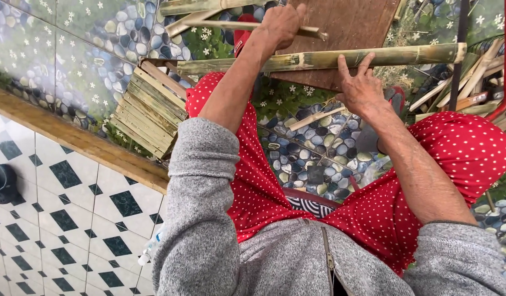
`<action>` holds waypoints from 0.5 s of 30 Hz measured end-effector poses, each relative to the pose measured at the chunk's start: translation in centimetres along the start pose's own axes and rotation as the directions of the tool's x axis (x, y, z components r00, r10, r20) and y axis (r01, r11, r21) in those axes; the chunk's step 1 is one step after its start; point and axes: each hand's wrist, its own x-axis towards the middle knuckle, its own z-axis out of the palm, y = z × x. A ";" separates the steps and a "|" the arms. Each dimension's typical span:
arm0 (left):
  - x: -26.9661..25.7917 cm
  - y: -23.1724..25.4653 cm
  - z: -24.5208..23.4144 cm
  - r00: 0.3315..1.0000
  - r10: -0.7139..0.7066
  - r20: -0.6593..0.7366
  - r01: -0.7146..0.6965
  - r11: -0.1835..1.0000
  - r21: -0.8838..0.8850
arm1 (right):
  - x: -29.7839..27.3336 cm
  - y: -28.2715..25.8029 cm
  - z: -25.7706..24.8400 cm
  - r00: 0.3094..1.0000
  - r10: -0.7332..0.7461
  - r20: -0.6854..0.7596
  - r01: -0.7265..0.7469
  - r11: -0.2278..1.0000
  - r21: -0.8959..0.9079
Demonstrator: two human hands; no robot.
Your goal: A person is sitting on the floor and using a hand saw to cut a bamboo stalk into smaller pieces.
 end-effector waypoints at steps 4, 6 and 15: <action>1.7 -2.0 3.2 0.986 0.082 -0.143 -0.111 0.972 -0.207 | 0.1 0.3 0.4 0.999 -0.021 -0.024 0.021 1.000 0.003; 0.9 -1.1 2.3 0.988 0.111 -0.104 -0.129 0.975 -0.181 | 0.4 0.5 0.9 0.999 -0.021 -0.031 0.021 1.000 -0.023; 2.3 -1.4 6.0 0.985 0.160 -0.063 -0.138 0.953 0.269 | 0.4 0.4 0.8 0.999 -0.023 -0.030 0.023 1.000 0.003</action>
